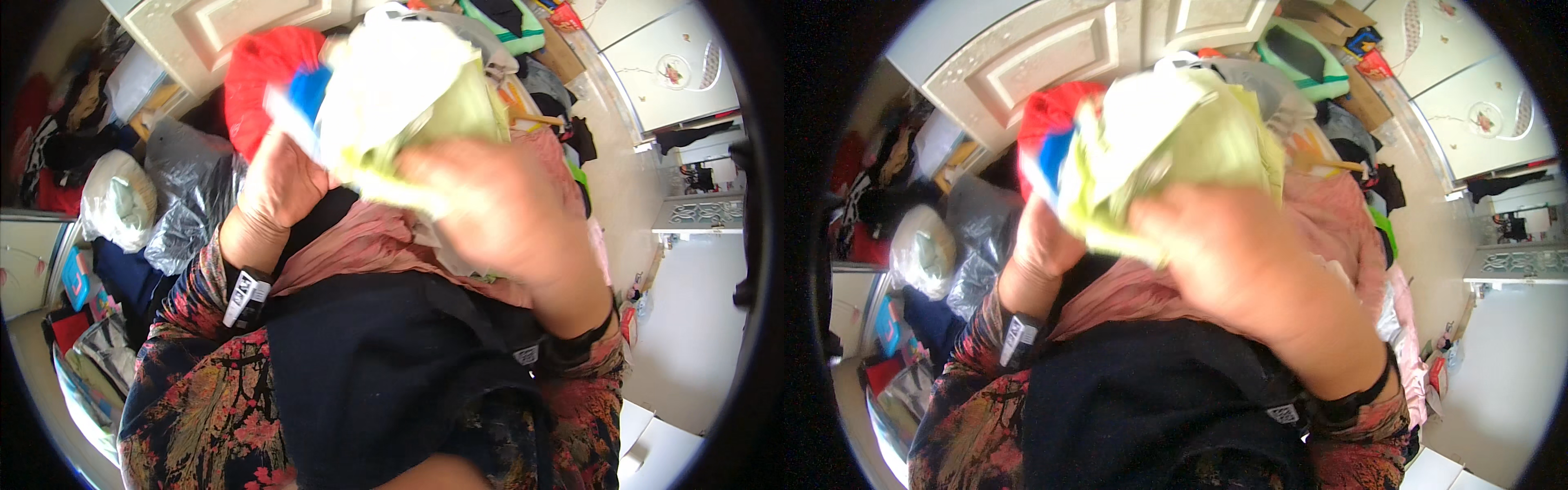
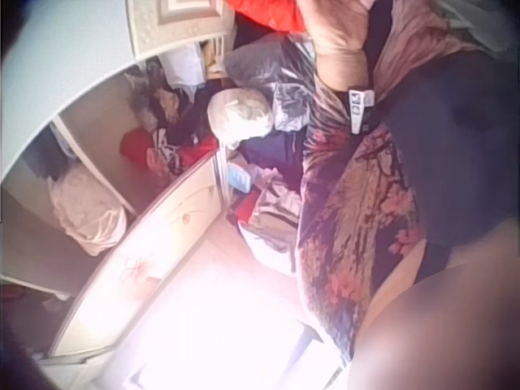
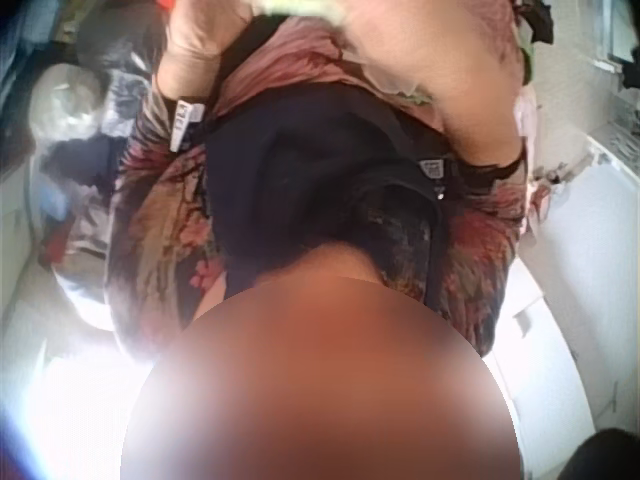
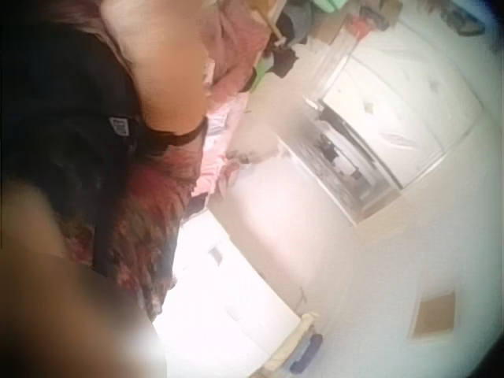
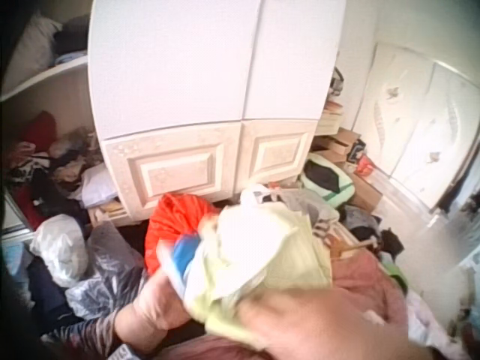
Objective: The person lies on a bed and folds a white sock with blue stripes, then places it into a clear plastic bag. They retrieve a pink bundle from a wardrobe, open it, and fold several small garments including a white cloth with a cartoon print and a black-and-white patterned piece. The folded items are stacked on the lap.
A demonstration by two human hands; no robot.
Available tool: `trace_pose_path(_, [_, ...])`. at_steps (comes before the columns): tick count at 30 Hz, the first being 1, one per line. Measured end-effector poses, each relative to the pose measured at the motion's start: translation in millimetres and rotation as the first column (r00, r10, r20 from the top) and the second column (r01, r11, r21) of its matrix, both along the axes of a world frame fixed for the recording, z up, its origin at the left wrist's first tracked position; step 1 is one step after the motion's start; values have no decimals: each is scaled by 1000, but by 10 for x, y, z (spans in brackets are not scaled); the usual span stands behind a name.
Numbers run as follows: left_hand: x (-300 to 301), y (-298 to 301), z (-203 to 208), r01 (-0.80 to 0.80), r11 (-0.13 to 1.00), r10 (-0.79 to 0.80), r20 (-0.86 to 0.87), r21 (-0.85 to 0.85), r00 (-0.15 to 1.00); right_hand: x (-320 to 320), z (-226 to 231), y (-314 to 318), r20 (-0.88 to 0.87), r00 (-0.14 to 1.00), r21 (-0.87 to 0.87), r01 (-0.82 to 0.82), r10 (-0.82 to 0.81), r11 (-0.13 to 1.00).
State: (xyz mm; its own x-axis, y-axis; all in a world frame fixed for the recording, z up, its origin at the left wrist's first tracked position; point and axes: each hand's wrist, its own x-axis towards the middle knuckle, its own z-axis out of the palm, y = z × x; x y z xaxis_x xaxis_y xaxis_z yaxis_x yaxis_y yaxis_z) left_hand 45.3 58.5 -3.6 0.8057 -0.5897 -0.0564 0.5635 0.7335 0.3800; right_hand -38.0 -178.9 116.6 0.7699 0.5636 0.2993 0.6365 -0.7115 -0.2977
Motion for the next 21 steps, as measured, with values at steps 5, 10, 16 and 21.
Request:
trace_pose_path(5, [-252,522,-57,130,960,-152,68,249,986,-203,-623,357,-477,844,-29,-295,247,955])
trace_pose_path(10, [-456,596,10,0,912,-43,95,410,995,-206,-619,122,-618,719,263,-194,319,945])
trace_pose_path(16, [-516,554,35,-91,812,-62,241,576,968,-170,-736,197,-819,548,338,217,173,916])
trace_pose_path(21, [-570,593,-41,-184,760,-102,394,623,913,-52,-781,297,-876,469,396,573,109,718])
